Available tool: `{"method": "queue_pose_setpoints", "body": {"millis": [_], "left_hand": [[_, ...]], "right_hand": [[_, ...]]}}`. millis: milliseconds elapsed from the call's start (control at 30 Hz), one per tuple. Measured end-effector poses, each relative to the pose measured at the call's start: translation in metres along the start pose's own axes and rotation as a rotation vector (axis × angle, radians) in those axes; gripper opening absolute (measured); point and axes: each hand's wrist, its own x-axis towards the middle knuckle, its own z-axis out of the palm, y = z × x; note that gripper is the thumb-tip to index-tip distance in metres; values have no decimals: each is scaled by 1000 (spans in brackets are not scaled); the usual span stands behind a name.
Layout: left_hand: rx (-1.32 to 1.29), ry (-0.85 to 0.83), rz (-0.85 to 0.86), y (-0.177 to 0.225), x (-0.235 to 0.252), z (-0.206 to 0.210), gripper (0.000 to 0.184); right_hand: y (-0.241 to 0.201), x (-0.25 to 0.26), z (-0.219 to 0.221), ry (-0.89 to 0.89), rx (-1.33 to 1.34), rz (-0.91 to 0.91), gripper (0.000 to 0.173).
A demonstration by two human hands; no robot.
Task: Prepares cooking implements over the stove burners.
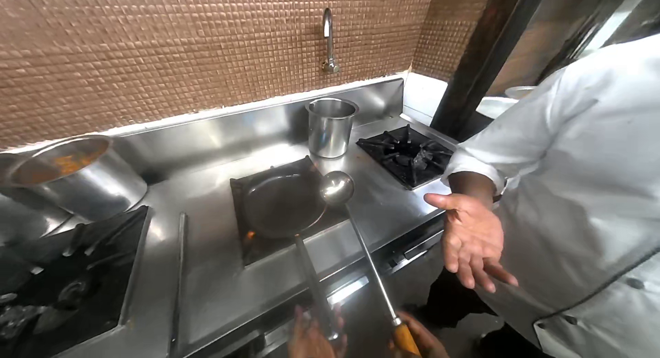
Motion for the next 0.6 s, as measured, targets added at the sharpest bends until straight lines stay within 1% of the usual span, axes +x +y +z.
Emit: {"method": "queue_pose_setpoints", "body": {"millis": [33,100,133,200,233,267,367,533,600], "left_hand": [[-37,-93,18,8,-11,16,86],[-49,-197,46,27,-21,47,79],[-14,-179,61,34,-23,62,70],[87,-44,57,41,-22,86,45],[115,17,54,41,-19,91,37],[130,70,65,38,-16,93,35],[157,128,103,29,-11,82,35],[246,43,147,10,7,29,31],[281,21,163,4,15,16,30]], "right_hand": [[0,1,2,30,-47,-10,57],[-2,5,2,72,-138,-18,56],[-3,8,3,97,-184,-13,57],[-5,12,3,129,-274,-11,60],[-5,14,3,136,-312,-10,61],[-6,15,3,141,-349,-5,62],[-6,16,3,149,-448,-3,64],[-5,15,1,163,-617,-43,64],[-6,14,1,160,-656,-47,63]]}}
